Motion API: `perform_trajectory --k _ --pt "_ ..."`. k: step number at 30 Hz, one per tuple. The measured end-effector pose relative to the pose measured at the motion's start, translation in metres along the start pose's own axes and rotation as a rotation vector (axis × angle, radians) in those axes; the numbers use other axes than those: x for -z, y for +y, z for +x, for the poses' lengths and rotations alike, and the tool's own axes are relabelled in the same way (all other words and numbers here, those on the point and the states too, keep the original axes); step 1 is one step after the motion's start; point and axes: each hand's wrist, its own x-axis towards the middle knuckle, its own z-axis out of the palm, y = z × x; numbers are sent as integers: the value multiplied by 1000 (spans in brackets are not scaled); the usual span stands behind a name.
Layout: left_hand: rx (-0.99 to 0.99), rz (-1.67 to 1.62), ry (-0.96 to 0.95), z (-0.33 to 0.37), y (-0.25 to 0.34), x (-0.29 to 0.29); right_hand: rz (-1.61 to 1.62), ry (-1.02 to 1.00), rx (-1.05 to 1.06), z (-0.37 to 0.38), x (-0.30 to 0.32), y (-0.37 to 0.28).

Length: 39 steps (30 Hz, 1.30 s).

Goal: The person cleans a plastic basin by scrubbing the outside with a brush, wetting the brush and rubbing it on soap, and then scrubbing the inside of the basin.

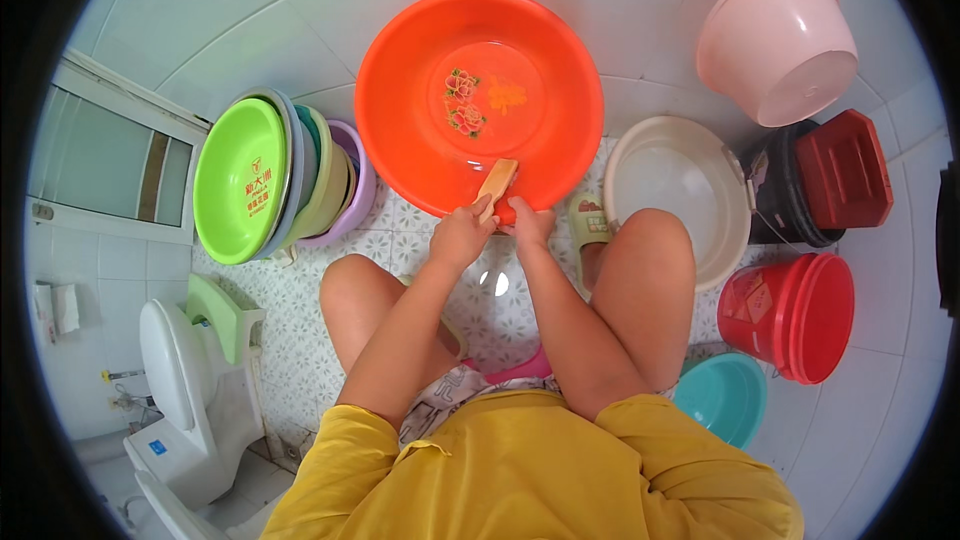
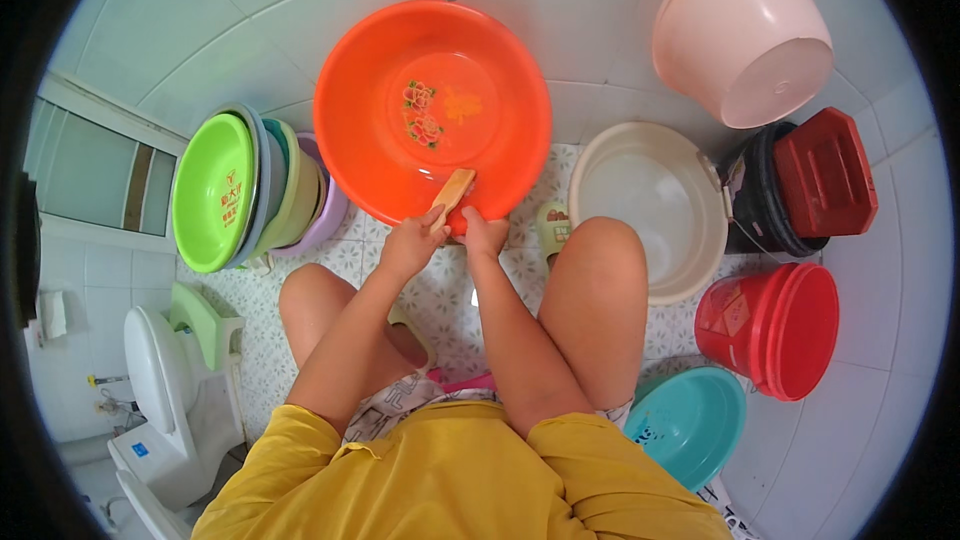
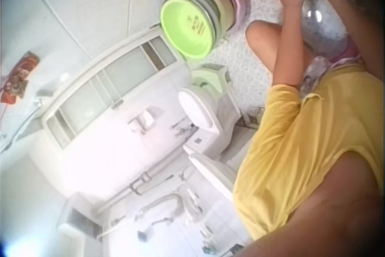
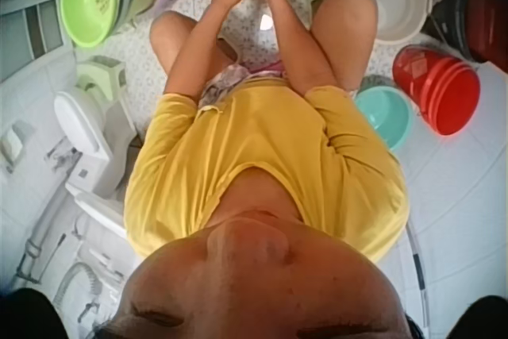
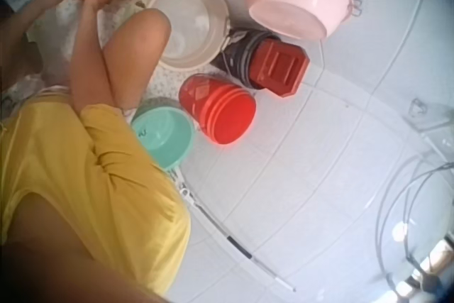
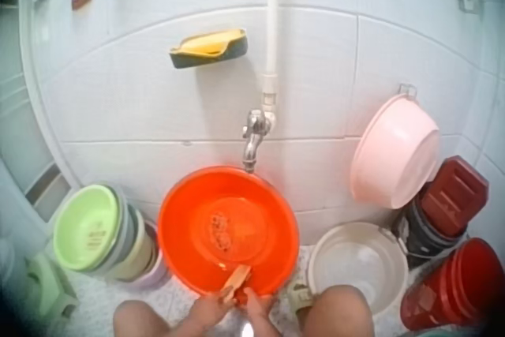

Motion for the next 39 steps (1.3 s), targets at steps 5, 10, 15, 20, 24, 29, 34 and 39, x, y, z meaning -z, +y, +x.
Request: perform_trajectory --k 5,10,15,20,24,29,34,39 --pt "4 235 156 6 -32 27 4 -45 -147 -4 0 -10" --pt "127 268 219 11 -47 44 -5 -114 -179 -7 0 -17" --pt "-4 145 104 8 -38 11 -28 -242 -238 -13 -4 -18" --pt "18 124 98 2 -26 3 126 -291 -367 -8 0 -9" --pt "126 208 149 6 -29 22 279 -294 -294 11 12 -3" --pt "151 194 235 9 -57 25 203 -274 -219 -8 0 -11" --pt "67 -422 -66 5 -40 -4 162 -241 -162 -2 5 -7" --pt "8 -233 16 5 -54 -5 162 -235 -169 -8 1 -6"
